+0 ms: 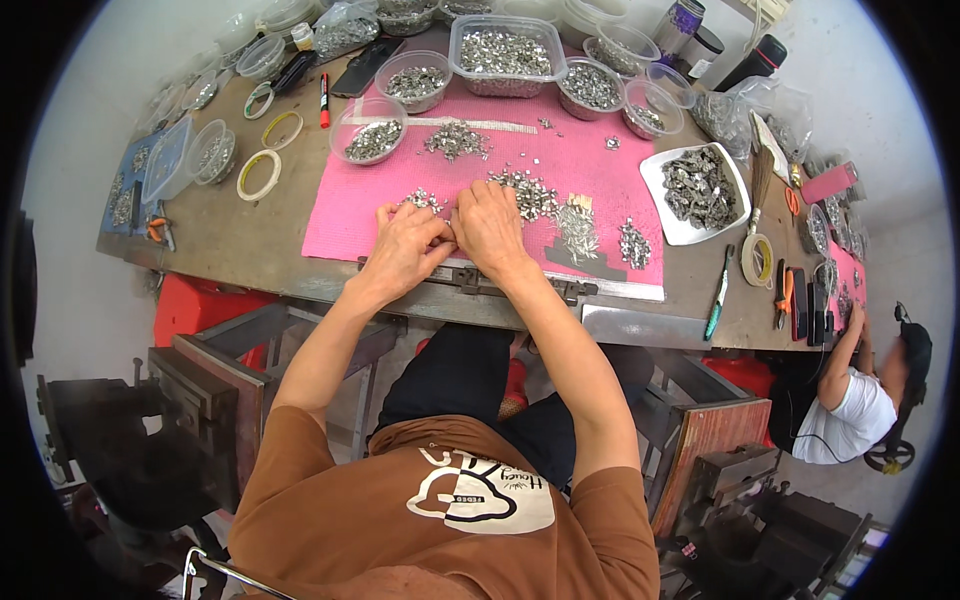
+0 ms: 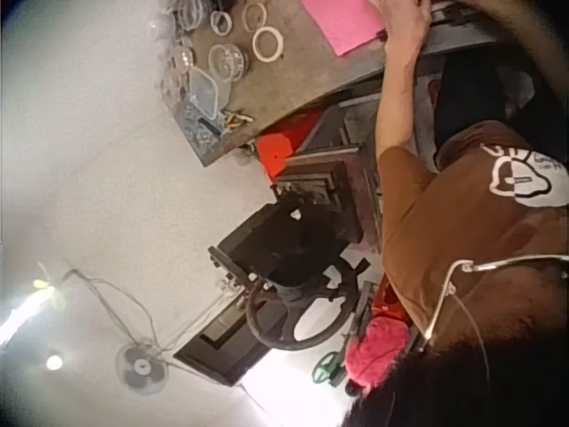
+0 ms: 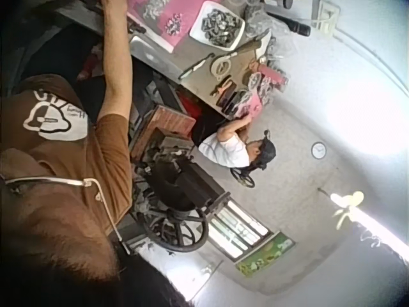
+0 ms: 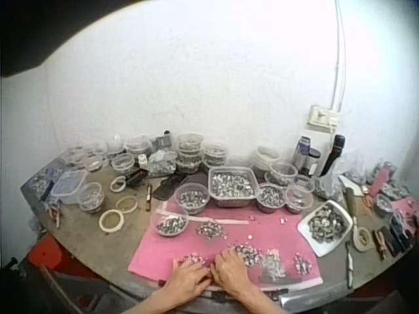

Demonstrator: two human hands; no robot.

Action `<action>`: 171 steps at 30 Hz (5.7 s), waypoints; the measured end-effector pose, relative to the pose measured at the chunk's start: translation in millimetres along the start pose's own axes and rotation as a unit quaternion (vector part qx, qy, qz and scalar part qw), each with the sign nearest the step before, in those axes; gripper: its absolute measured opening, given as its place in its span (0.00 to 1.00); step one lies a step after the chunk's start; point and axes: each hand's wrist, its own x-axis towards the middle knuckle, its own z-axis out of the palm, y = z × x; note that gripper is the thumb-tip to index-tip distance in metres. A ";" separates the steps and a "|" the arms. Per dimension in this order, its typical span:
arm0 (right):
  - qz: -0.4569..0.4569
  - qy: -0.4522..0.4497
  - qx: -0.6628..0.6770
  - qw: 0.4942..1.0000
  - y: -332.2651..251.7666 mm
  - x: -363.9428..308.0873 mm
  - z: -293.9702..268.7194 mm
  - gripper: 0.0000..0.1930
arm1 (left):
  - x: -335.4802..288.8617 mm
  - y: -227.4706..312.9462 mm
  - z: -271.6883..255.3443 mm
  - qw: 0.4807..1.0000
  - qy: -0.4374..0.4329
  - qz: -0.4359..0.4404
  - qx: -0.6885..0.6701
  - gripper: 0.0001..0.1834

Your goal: The person removes a metal strip mold from a manual press machine, arranges small metal components into the strip by hand, and then reinserts the strip into the press to operate it.

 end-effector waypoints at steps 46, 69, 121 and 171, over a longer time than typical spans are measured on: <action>0.058 -0.012 0.134 0.989 13.2 -103.0 -98.2 0.08 | -1.3 28.0 9.0 0.998 0.050 0.028 -0.018 0.03; 0.187 0.125 0.199 0.954 18.0 -123.5 -95.8 0.06 | 2.3 85.6 54.9 0.994 0.056 0.089 -0.032 0.07; -0.038 -0.061 0.038 0.997 7.5 -17.2 -47.4 0.07 | 43.3 -64.9 -19.5 0.992 -0.011 0.118 -0.054 0.41; -0.039 -0.043 0.054 0.997 -0.7 4.3 -6.9 0.11 | 26.4 -46.9 5.4 0.990 0.055 0.061 -0.113 0.13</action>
